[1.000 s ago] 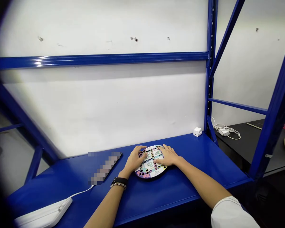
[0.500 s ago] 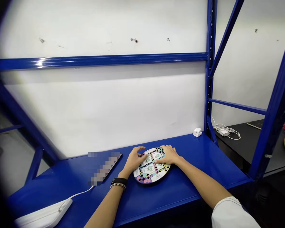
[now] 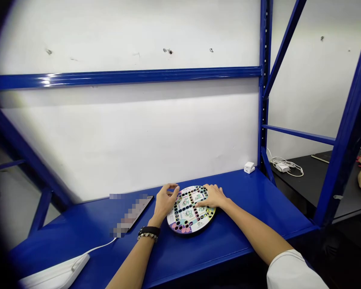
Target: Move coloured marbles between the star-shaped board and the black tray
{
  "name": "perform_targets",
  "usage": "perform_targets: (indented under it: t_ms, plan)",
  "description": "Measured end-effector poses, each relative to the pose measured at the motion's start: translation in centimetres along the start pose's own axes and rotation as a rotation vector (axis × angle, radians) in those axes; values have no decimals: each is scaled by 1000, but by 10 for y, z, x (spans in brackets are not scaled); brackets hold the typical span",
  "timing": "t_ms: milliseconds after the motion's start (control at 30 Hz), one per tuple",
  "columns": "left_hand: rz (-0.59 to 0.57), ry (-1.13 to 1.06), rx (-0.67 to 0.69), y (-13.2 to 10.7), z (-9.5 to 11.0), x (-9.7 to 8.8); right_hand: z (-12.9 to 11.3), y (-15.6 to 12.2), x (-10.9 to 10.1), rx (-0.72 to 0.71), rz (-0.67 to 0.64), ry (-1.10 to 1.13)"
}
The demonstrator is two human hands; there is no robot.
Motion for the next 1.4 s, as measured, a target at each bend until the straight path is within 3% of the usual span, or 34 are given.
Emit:
perform_targets:
  t_ms: [167, 333, 467, 600, 767, 833, 900, 933, 1033, 1133, 1267, 1400]
  plan:
    - [48, -312, -85, 6, -3, -5, 9, 5, -2, 7, 43, 168]
    - [55, -653, -135, 11, -7, -4, 17, 18, -10, -21, 205, 668]
    - [26, -497, -47, 11, -4, -1, 18, 20, -24, 25, 213, 1153]
    - [-55, -138, 38, 6, -5, 4, 29, 16, -53, 66, 376, 1401]
    - [-289, 219, 101, -5, -11, 21, 60, 3, -94, 115, 890, 1259]
    - [-333, 252, 119, -8, -12, 25, 63, -8, -109, 81, 1090, 1011]
    - [-348, 258, 123, -9, -12, 26, 55, -17, -116, 14, 1150, 646]
    - [-350, 259, 123, -9, -12, 26, 48, -19, -116, -22, 1097, 452]
    - [-352, 260, 127, -8, -12, 26, 28, -16, -96, -74, 726, -9]
    - [-355, 257, 123, -8, -12, 25, 20, -11, -67, -70, 385, -316]
    - [-353, 254, 131, -8, -12, 26, 23, -8, -38, -22, 68, -437]
    - [-351, 255, 140, -7, -15, 27, 23, -7, -34, -33, 42, -361]
Point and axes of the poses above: each hand's wrist, its own y-axis towards the middle knuckle, its own x-axis out of the palm, z = x × y, the point moved 4 cm from there along y, towards the middle knuckle, and after that the axes turned 2 degrees about -y, right-handed, at the moved point
